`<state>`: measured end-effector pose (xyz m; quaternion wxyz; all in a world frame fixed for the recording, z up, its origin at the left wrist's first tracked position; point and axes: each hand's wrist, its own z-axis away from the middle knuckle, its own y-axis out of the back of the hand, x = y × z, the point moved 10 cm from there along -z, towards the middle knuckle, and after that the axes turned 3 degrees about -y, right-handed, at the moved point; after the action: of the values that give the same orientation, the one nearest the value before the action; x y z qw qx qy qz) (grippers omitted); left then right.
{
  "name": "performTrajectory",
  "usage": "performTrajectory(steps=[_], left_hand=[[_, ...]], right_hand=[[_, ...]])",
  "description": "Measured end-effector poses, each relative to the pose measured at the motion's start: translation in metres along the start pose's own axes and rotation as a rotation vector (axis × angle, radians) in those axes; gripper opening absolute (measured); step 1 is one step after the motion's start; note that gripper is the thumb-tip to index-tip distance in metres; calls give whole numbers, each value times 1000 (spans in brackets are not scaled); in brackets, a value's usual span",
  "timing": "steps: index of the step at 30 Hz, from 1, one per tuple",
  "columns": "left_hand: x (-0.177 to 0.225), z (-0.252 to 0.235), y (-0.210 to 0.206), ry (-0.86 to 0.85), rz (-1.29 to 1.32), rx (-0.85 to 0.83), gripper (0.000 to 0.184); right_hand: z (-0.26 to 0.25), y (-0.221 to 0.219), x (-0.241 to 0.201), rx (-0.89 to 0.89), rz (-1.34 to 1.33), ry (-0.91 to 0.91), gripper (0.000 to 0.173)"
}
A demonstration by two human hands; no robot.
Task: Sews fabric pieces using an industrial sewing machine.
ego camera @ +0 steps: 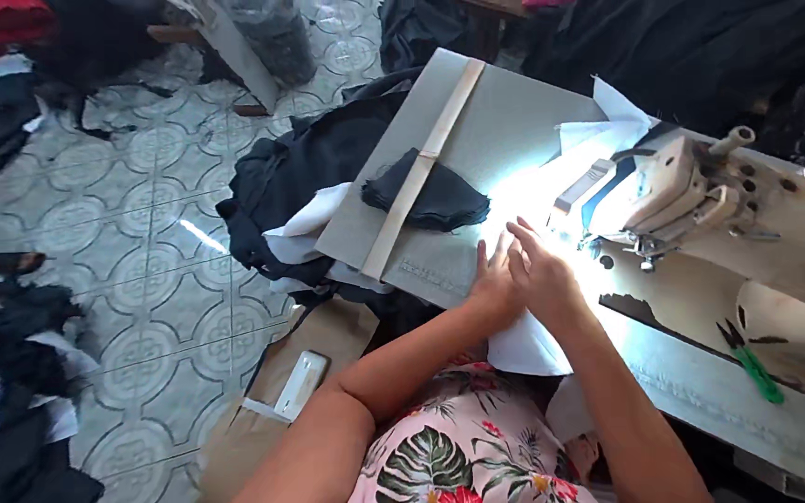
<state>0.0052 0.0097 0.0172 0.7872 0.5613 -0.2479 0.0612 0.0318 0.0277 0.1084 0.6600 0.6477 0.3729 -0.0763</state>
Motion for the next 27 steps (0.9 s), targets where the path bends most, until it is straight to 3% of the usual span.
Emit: performTrajectory(steps=[4, 7, 11, 15, 19, 21, 25, 27], left_hand=[[1, 4, -5, 41, 15, -119, 42], [4, 9, 1, -23, 46, -41, 46], [3, 12, 4, -68, 66, 32, 51], [3, 11, 3, -55, 86, 26, 50], [4, 7, -1, -53, 29, 16, 41], [2, 4, -5, -11, 26, 3, 46], [4, 1, -10, 59, -94, -90, 50], [3, -3, -5, 66, -161, -24, 68]], right_hand=[[-74, -38, -33, 98, -87, 246, 25], [-106, -72, -25, -43, 45, 133, 22], [-115, -78, -25, -16, 168, 126, 14], [-105, -65, -37, 189, 207, 270, 18], [-70, -29, -46, 345, 183, 378, 16], [-31, -9, -31, 238, 277, 275, 18], [70, 25, 36, 261, 437, -41, 21], [107, 28, 56, 213, 414, -119, 22]])
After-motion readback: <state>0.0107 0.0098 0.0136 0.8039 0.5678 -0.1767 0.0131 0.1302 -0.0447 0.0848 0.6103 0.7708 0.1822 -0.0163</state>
